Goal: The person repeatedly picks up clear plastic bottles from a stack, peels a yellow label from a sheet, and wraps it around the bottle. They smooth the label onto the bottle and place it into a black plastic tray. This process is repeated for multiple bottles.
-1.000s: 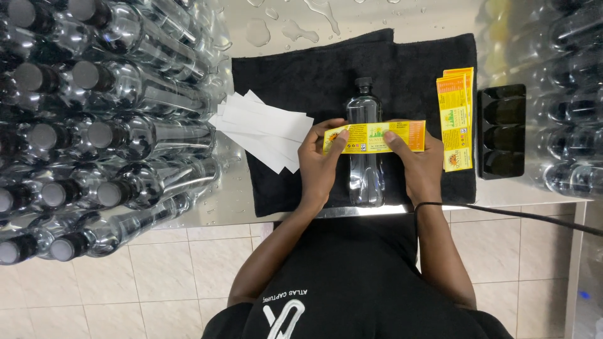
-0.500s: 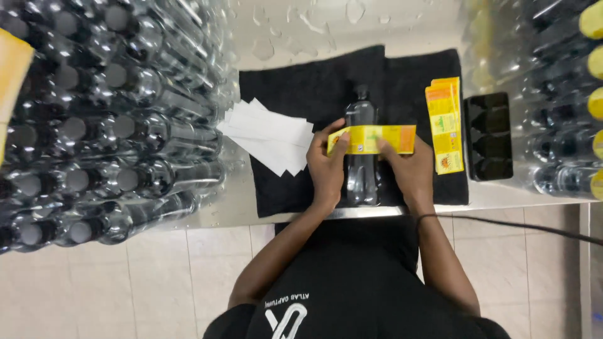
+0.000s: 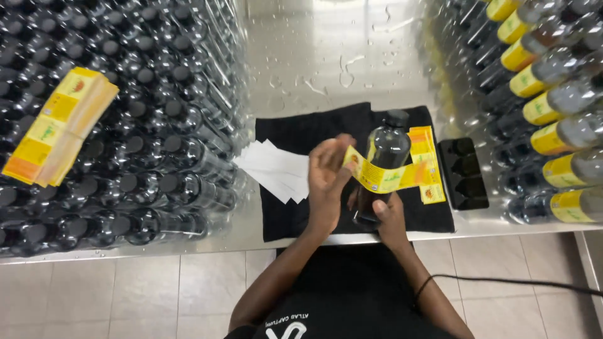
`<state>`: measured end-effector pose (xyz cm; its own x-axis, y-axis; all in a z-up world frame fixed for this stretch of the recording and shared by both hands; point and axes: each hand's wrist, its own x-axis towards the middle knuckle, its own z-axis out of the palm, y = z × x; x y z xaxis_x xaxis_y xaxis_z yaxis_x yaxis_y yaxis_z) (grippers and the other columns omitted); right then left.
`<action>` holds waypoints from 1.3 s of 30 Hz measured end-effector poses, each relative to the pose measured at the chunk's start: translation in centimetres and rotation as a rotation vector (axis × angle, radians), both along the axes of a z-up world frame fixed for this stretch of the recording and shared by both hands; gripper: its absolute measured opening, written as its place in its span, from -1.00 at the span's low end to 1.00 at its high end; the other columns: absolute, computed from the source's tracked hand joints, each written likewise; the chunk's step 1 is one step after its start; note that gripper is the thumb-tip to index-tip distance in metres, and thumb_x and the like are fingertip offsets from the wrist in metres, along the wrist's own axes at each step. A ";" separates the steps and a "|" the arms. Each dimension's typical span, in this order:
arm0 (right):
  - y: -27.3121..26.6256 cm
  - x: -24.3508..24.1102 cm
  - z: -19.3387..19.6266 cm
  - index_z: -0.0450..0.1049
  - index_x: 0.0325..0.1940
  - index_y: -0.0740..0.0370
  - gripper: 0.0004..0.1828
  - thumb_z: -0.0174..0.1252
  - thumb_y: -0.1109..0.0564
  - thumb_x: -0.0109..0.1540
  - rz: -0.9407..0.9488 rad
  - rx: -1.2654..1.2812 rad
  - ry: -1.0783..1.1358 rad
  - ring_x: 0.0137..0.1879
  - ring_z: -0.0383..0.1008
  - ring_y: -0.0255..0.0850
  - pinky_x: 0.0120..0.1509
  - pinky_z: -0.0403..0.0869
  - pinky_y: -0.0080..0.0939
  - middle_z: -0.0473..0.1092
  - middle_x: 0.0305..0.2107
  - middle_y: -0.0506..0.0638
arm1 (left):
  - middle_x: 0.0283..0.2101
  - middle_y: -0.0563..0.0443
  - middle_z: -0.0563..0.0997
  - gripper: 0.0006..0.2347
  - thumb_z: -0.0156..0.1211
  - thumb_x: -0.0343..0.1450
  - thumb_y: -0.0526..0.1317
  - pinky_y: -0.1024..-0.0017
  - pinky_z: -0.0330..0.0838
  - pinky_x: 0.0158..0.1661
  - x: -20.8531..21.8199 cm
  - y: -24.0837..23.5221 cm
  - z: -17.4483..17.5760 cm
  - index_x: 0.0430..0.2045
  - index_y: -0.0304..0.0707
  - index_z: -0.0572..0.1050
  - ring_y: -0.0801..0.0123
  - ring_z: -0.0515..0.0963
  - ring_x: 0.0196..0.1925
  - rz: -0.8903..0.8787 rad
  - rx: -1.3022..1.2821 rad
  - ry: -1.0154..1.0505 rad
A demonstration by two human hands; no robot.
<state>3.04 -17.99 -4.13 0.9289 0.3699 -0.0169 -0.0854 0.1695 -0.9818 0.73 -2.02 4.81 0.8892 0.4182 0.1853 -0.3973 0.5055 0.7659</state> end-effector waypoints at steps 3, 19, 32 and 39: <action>-1.1 1.6 1.4 0.50 0.19 0.33 -0.26 0.20 -0.38 0.29 -0.001 -0.095 -0.182 0.03 0.66 0.09 0.20 0.60 0.18 0.58 -0.13 0.27 | 0.62 -0.13 0.05 -0.50 0.22 0.60 -0.23 0.00 0.12 0.56 -1.8 -0.1 1.4 0.44 -0.18 0.19 0.03 0.06 0.69 0.394 0.451 0.075; 0.1 1.0 3.6 0.44 0.27 0.33 -0.17 0.61 -0.14 0.09 -0.310 -0.663 -0.781 0.02 0.59 0.25 0.16 0.56 0.13 0.48 -0.14 0.24 | 0.48 -0.50 0.28 -0.17 -0.20 0.58 0.35 -0.13 0.01 0.53 -2.4 -1.5 1.4 0.51 -0.54 0.15 -0.27 0.20 0.60 -0.088 0.152 0.092; 0.5 0.6 6.1 0.49 0.24 0.36 -0.16 0.68 -0.08 0.02 -0.281 -0.622 -0.913 -0.08 0.61 0.13 0.04 0.62 0.02 0.50 -0.17 0.17 | 0.14 -0.50 0.62 -0.08 0.49 0.30 0.30 0.14 0.64 0.10 2.2 1.0 -3.3 0.35 -0.55 0.32 -0.01 0.66 0.22 -0.259 0.174 -0.231; 0.4 -1.0 6.3 0.50 0.14 0.41 -0.27 0.62 -0.02 0.04 -0.212 -0.521 -0.789 -0.08 0.62 0.30 0.07 0.59 0.14 0.50 -0.23 0.30 | 0.10 -0.32 0.66 -0.10 0.71 0.18 0.04 0.20 0.72 0.04 0.9 2.6 -5.3 0.37 -0.44 0.33 0.21 0.73 0.02 -0.361 0.131 -0.127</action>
<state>2.03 -17.55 2.17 0.7897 0.3163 0.5257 0.6129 -0.3673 -0.6996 1.60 0.55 -0.44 0.9413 0.0487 0.3341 -0.3076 0.5316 0.7892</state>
